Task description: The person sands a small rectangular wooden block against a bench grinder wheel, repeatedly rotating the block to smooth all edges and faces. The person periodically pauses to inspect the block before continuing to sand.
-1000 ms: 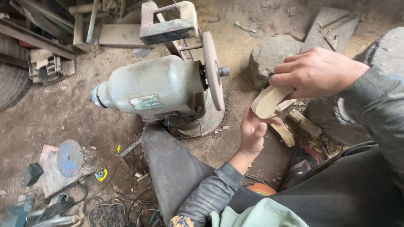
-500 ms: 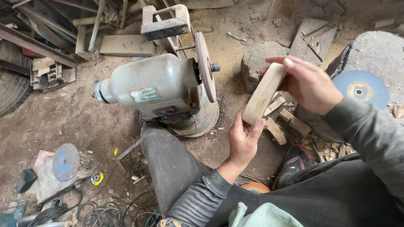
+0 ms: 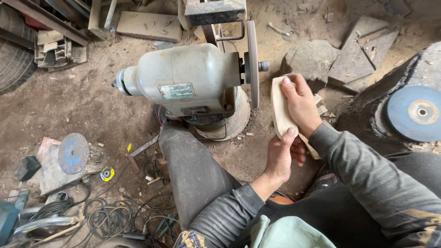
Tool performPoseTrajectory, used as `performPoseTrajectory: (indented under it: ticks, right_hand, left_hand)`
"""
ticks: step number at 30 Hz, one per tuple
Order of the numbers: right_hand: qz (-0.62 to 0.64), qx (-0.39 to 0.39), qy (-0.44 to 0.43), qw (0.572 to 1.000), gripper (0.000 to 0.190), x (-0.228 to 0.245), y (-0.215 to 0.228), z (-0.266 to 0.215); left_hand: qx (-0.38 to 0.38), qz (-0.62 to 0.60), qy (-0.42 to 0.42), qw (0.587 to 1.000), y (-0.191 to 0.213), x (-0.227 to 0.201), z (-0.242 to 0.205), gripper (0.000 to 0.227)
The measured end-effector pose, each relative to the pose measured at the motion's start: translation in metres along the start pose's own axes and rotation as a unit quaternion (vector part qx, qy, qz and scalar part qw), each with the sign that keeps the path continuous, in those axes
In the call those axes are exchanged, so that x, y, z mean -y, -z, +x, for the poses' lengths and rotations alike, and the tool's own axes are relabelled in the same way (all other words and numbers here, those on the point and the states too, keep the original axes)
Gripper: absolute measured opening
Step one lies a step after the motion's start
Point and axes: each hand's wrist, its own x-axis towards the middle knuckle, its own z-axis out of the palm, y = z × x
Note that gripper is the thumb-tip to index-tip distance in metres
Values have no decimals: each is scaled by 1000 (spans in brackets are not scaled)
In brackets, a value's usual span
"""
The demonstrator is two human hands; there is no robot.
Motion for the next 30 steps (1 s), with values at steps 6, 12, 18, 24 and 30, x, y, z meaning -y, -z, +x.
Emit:
performPoseTrajectory:
  ticks: [6,12,18,24,30]
  right_hand:
    - [-6,48,0,999,26,-14,-21,20]
    - [-13,39,-5,999,23,-19,-28,26]
    - [-19,17,37,999,23,-21,-31,29]
    - [-46,6,13,999,23,-19,-33,35]
    - [-68,-20,30,997,22,-22,-35,41]
  left_hand:
    - [-56,27,-10,998,11,9,15,51]
    - [-64,37,-20,997,18,8,18,48]
    - [-65,49,-16,997,22,4,22,47]
    - [-62,57,-24,996,25,-2,26,47]
    - [-63,52,-24,996,29,-2,35,48]
